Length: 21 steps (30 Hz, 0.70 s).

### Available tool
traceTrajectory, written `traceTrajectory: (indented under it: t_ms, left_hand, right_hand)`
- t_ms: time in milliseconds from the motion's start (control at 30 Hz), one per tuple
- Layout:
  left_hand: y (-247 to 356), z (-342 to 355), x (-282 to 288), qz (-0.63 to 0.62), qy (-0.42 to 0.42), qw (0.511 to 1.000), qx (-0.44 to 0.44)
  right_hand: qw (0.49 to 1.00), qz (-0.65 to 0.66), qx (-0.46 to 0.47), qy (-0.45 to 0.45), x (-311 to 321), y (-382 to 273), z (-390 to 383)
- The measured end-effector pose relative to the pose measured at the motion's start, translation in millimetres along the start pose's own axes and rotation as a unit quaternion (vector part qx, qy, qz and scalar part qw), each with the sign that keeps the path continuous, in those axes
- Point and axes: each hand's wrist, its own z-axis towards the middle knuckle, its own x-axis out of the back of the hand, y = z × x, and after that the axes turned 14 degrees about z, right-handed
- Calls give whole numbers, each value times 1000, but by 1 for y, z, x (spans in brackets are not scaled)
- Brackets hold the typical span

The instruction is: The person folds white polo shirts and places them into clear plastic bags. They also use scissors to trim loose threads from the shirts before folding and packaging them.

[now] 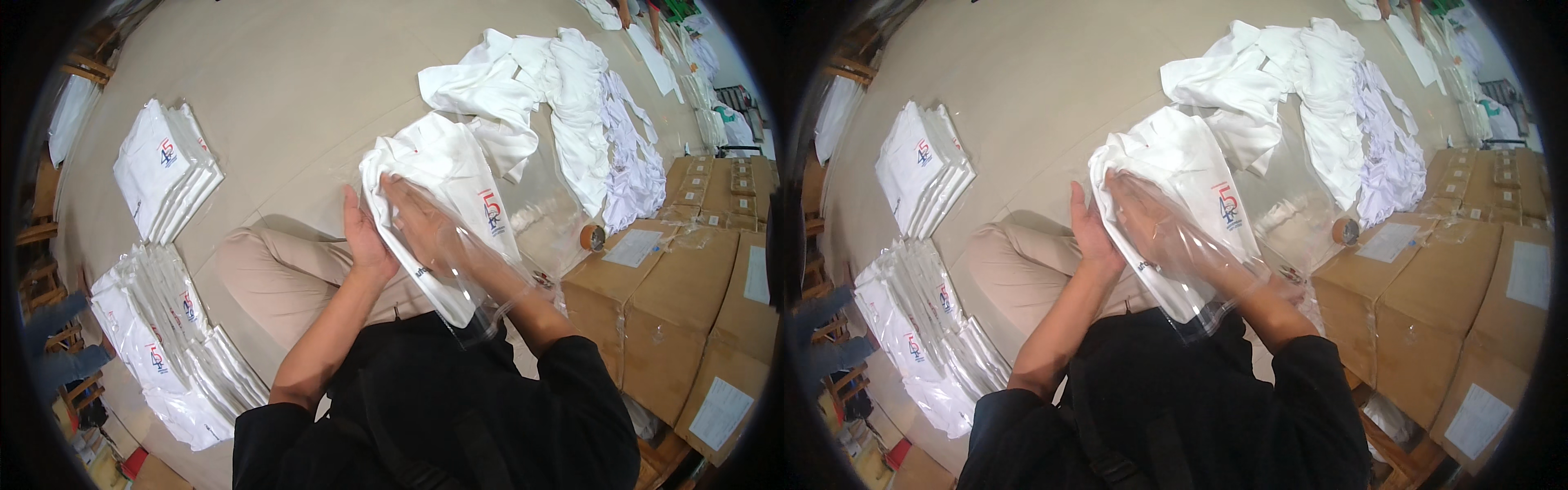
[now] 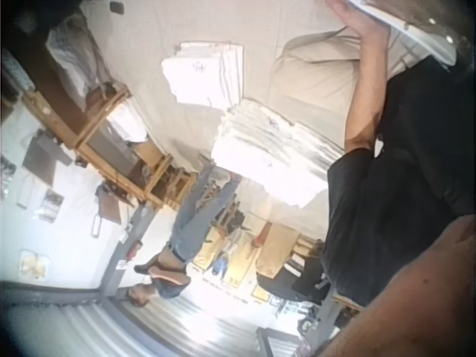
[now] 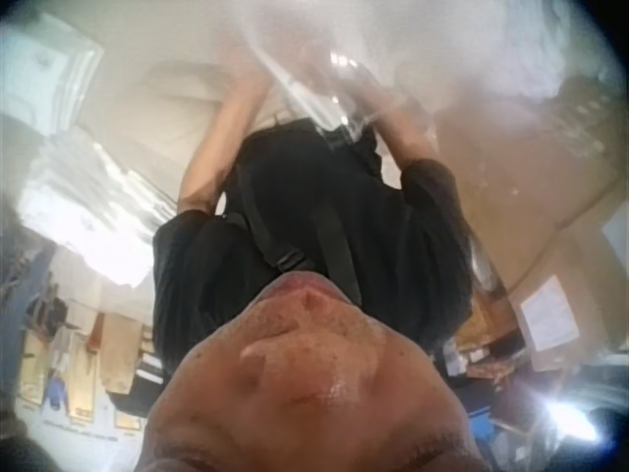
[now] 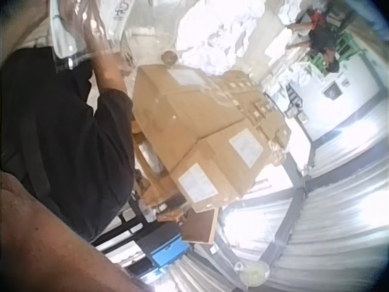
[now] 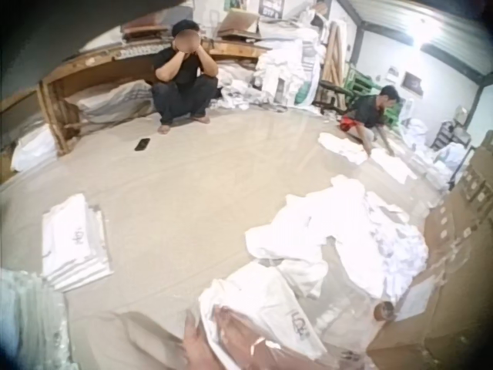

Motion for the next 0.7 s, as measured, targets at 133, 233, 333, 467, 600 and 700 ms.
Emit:
traceTrajectory:
  t_ms: [133,233,333,467,600,700]
  left_hand:
    - [-6,-6,-12,-9,-33,999,-8]
    - [-5,-7,-15,-19,-45,999,-2]
    - [-2,-9,-15,-21,-49,998,-11]
    - [-10,-8,-14,0,-23,999,-32]
    - [-10,-12,-17,-18,-16,998,-52]
    - [5,-10,-13,-40,-15,999,-29]
  right_hand:
    - [998,-43,19,35,4,-1,14]
    - [995,-66,39,60,4,2,22]
    - [994,-75,43,65,0,6,29]
    - [993,-108,-19,45,0,-1,37]
    - [990,-139,-6,34,-7,9,42]
    - [996,-78,29,23,-16,20,38]
